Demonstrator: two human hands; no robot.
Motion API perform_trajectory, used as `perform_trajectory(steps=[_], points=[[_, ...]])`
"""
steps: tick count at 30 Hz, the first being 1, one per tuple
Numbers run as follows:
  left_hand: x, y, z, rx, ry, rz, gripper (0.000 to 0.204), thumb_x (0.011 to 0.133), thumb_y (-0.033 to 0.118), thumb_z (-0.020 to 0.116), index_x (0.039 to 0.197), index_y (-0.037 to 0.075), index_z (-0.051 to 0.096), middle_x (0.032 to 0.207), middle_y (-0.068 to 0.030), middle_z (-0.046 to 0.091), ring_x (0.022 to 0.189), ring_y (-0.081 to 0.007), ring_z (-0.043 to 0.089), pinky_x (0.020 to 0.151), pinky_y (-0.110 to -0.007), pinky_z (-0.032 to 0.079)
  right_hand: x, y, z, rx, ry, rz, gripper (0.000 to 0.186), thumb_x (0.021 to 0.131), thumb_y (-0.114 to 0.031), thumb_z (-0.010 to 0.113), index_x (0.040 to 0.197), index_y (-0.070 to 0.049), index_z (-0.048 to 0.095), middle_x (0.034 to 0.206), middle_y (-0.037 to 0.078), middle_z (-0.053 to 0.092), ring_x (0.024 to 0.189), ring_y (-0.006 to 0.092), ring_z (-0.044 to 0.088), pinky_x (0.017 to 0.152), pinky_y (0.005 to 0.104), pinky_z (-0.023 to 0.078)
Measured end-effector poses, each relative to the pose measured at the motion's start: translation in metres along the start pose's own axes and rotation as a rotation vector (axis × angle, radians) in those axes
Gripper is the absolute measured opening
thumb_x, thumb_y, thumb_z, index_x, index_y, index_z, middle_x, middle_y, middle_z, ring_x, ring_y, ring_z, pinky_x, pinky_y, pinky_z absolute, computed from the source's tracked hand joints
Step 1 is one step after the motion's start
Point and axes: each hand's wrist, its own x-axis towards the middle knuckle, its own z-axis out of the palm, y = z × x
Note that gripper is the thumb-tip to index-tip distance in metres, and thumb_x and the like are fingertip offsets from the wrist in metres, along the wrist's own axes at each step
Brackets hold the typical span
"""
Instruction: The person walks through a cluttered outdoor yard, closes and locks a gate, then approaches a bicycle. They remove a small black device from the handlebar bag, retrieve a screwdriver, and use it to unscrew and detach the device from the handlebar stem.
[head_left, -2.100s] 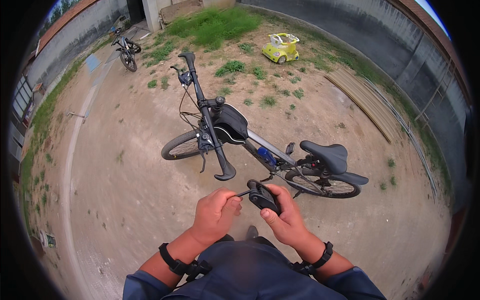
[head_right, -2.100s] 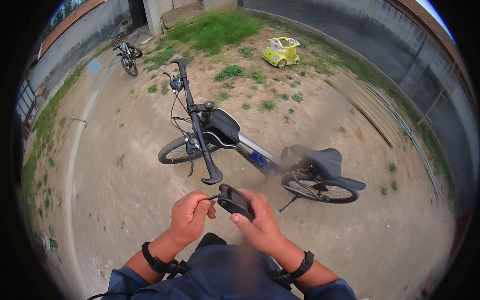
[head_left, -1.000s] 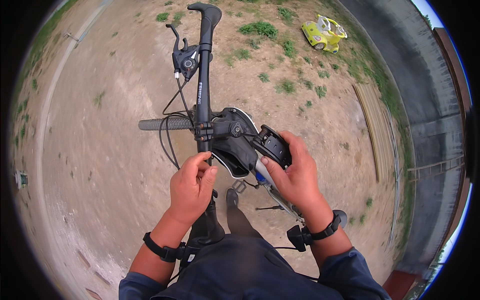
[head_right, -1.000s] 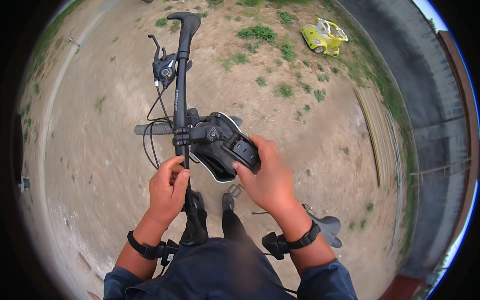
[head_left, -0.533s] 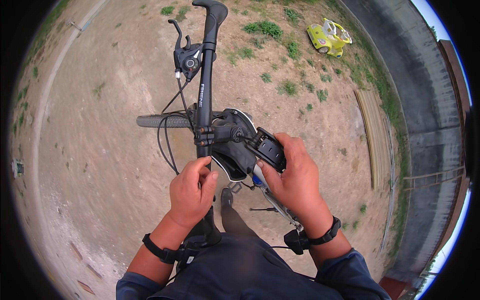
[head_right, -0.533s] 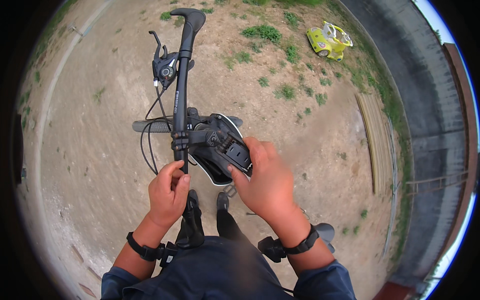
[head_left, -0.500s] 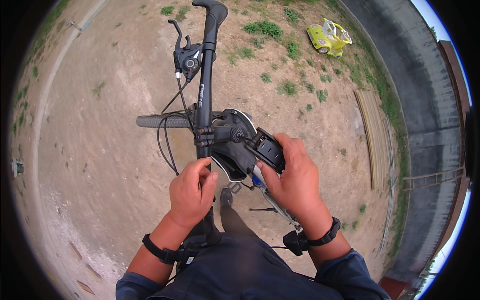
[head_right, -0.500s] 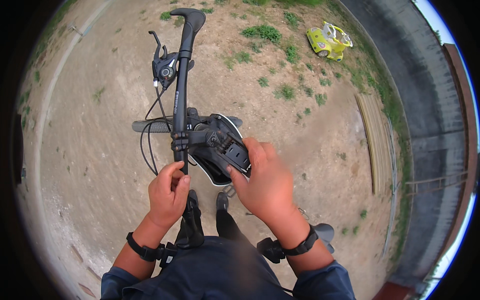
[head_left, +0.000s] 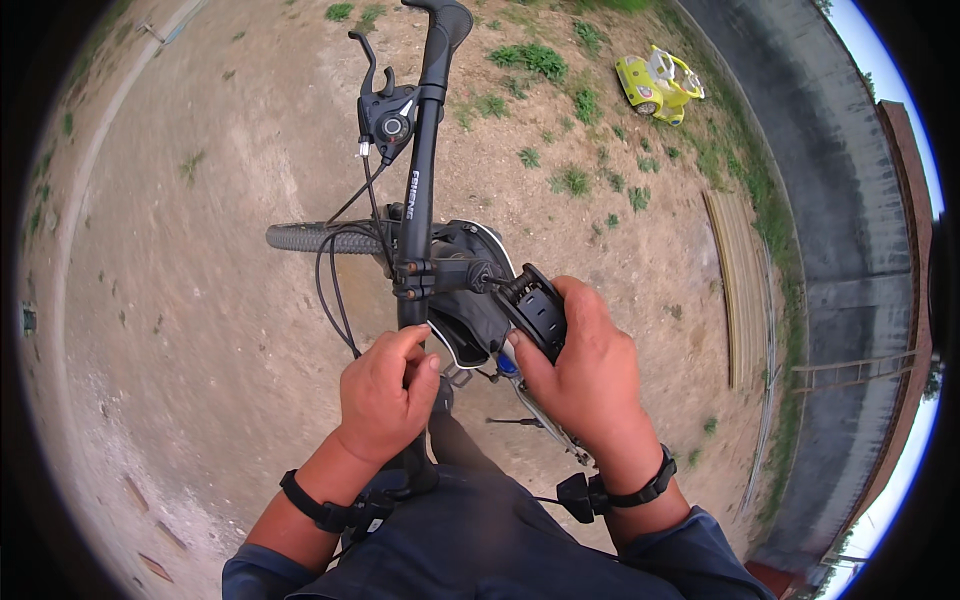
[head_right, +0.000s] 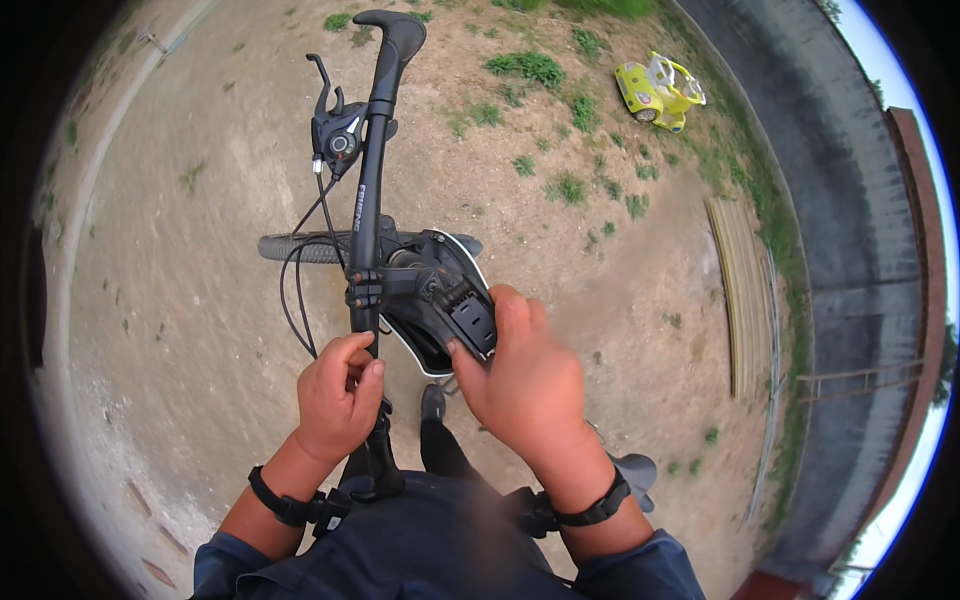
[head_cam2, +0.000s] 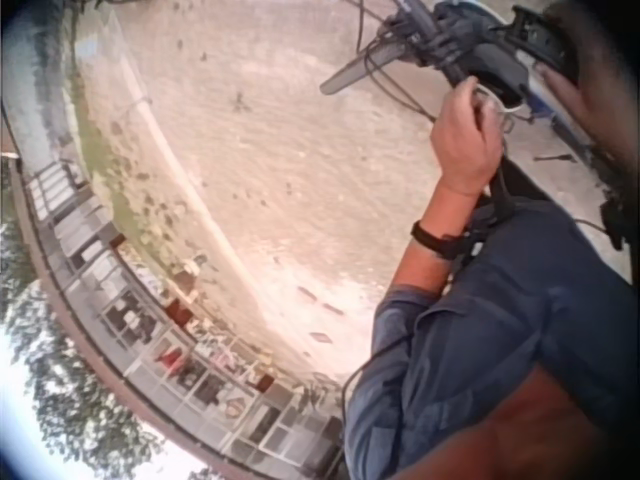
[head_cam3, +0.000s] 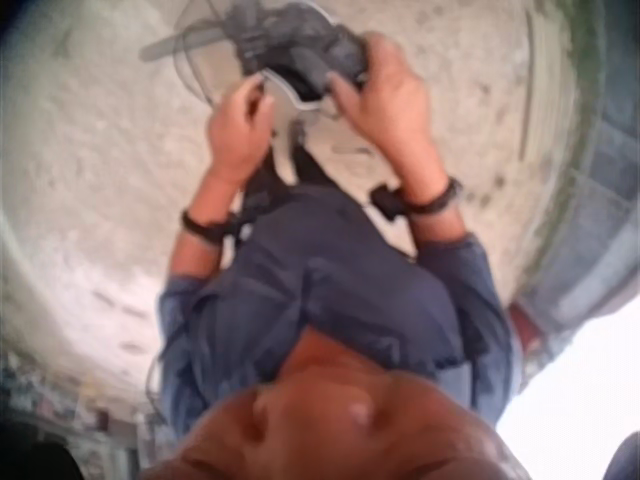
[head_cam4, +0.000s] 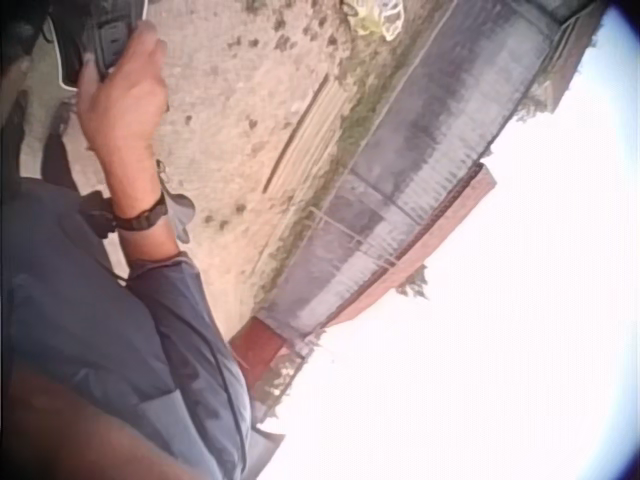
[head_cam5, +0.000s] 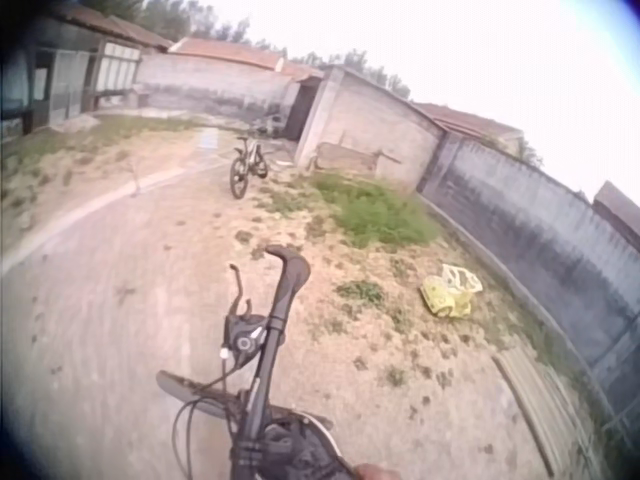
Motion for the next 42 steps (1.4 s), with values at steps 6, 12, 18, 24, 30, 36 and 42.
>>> perform_trajectory(steps=[6, 12, 18, 24, 30, 36, 42], points=[[0.002, 0.0, -0.001, 0.002, 0.005, 0.028, 0.036, 0.089, 0.002, 0.072, 0.124, 0.001, 0.06, 0.082, -0.0086, 0.064, 0.064, -0.0244, 0.064, 0.056, -0.037, 0.05, -0.001, -0.004, 0.003, -0.029, -0.043, 0.014, 0.064, 0.088, -0.029, 0.08, 0.139, -0.006, 0.05, 0.109, 0.018, 0.066, 0.083, 0.0403, 0.072, 0.068, 0.0476, 0.058], [0.002, -0.001, -0.003, -0.012, -0.004, 0.044, 0.038, 0.087, -0.001, 0.072, 0.123, 0.001, 0.06, 0.081, -0.0096, 0.064, 0.063, -0.0267, 0.064, 0.055, -0.037, 0.05, 0.002, 0.005, 0.002, 0.043, -0.092, 0.046, 0.065, 0.085, -0.025, 0.083, 0.139, -0.005, 0.054, 0.113, 0.022, 0.069, 0.096, 0.0427, 0.072, 0.081, 0.0462, 0.059], [0.002, -0.001, -0.001, 0.002, -0.004, 0.054, 0.04, 0.086, -0.002, 0.071, 0.124, 0.001, 0.059, 0.081, -0.0098, 0.063, 0.063, -0.0268, 0.063, 0.055, -0.037, 0.05, 0.001, 0.003, 0.005, 0.051, -0.074, 0.065, 0.066, 0.084, -0.023, 0.084, 0.14, -0.004, 0.054, 0.118, 0.022, 0.068, 0.1, 0.0421, 0.072, 0.084, 0.0452, 0.059], [0.003, -0.001, -0.001, 0.002, -0.003, 0.054, 0.04, 0.086, -0.002, 0.071, 0.124, 0.0, 0.059, 0.081, -0.0097, 0.063, 0.063, -0.0262, 0.063, 0.055, -0.036, 0.05, 0.003, 0.019, 0.006, 0.049, -0.111, 0.003, 0.068, 0.084, -0.021, 0.085, 0.141, -0.004, 0.052, 0.116, 0.021, 0.068, 0.099, 0.0405, 0.072, 0.083, 0.0444, 0.059], [0.004, 0.001, 0.001, 0.019, -0.006, 0.055, 0.04, 0.086, -0.002, 0.071, 0.124, 0.0, 0.059, 0.081, -0.0095, 0.063, 0.063, -0.026, 0.063, 0.055, -0.037, 0.05, 0.012, 0.025, -0.002, 0.025, -0.164, -0.052, 0.065, 0.085, -0.021, 0.085, 0.139, -0.005, 0.053, 0.11, 0.019, 0.067, 0.093, 0.0393, 0.071, 0.079, 0.0444, 0.059], [0.005, 0.001, 0.002, 0.04, -0.01, 0.063, 0.039, 0.086, -0.002, 0.071, 0.123, 0.002, 0.059, 0.081, -0.0093, 0.063, 0.063, -0.0262, 0.063, 0.054, -0.037, 0.049, 0.029, 0.034, -0.015, -0.095, -0.159, -0.236, 0.064, 0.078, -0.009, 0.082, 0.136, -0.013, 0.058, 0.112, 0.014, 0.065, 0.092, 0.0377, 0.068, 0.077, 0.0456, 0.057], [0.005, 0.001, 0.001, 0.049, -0.008, 0.066, 0.039, 0.085, -0.001, 0.072, 0.123, 0.002, 0.06, 0.081, -0.0091, 0.063, 0.063, -0.0265, 0.063, 0.054, -0.038, 0.049, 0.071, 0.037, -0.031, -0.267, -0.118, -0.541, 0.05, 0.075, -0.011, 0.075, 0.123, -0.02, 0.066, 0.113, 0.006, 0.066, 0.102, 0.0319, 0.065, 0.089, 0.0442, 0.052]])
